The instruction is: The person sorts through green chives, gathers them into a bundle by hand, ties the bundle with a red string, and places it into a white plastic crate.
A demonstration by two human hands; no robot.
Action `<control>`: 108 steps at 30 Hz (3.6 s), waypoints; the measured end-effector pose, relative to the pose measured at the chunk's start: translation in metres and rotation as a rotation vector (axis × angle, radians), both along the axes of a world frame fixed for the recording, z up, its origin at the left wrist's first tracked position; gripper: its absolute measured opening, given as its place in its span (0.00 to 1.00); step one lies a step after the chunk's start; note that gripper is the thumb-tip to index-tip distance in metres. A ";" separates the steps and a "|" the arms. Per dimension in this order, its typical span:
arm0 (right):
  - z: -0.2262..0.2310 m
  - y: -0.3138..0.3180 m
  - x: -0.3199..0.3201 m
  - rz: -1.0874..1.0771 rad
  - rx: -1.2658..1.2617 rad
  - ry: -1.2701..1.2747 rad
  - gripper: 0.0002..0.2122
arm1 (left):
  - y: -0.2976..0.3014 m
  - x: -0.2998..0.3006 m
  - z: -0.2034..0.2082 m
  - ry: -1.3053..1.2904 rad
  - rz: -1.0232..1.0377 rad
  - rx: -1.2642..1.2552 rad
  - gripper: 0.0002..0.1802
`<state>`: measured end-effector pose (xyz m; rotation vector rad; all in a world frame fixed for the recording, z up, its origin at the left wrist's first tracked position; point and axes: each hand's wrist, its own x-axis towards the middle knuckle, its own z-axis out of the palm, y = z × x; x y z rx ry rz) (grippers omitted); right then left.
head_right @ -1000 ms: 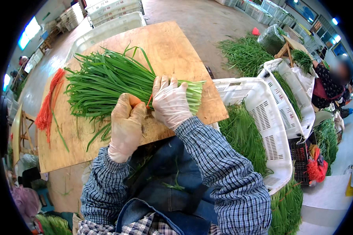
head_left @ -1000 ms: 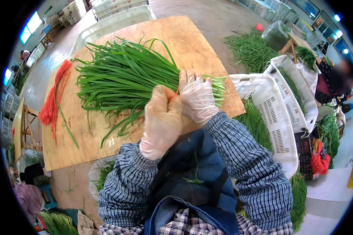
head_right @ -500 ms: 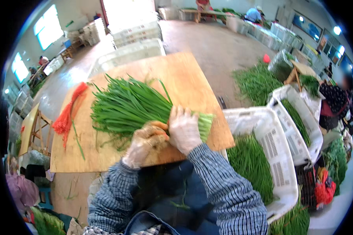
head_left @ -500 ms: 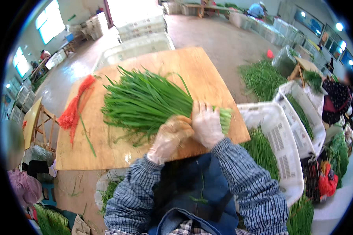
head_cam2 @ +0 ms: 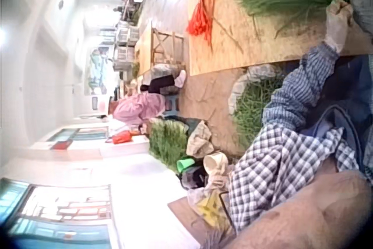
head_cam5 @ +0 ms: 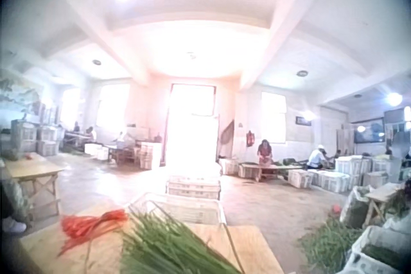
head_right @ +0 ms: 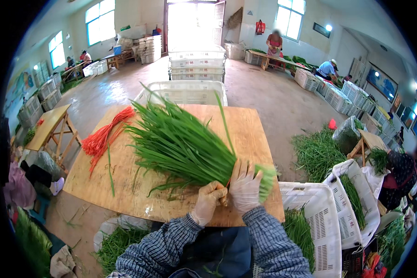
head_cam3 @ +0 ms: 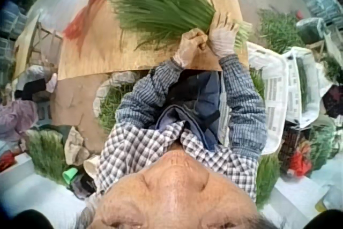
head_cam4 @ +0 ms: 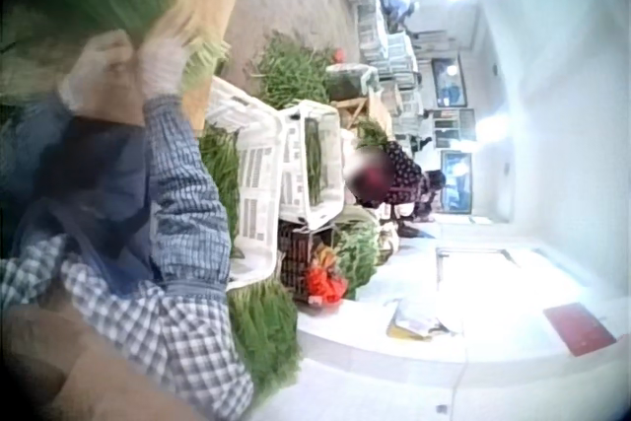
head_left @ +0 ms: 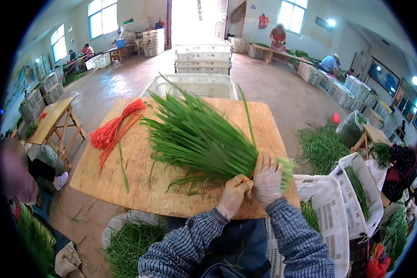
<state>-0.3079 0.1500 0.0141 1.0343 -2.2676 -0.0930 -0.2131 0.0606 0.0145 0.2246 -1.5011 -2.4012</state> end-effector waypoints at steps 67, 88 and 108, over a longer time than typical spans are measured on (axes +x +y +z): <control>0.022 0.115 0.052 0.716 -1.464 -1.372 0.43 | -0.003 -0.001 0.207 -0.108 -0.329 -1.357 0.39; 0.001 0.236 0.117 0.878 -2.620 -1.061 0.22 | 0.174 -0.002 0.059 -0.176 -1.001 -0.660 0.64; -0.040 0.265 0.177 0.169 -2.536 -0.754 0.27 | 0.198 -0.007 0.012 0.088 -1.174 -0.783 0.49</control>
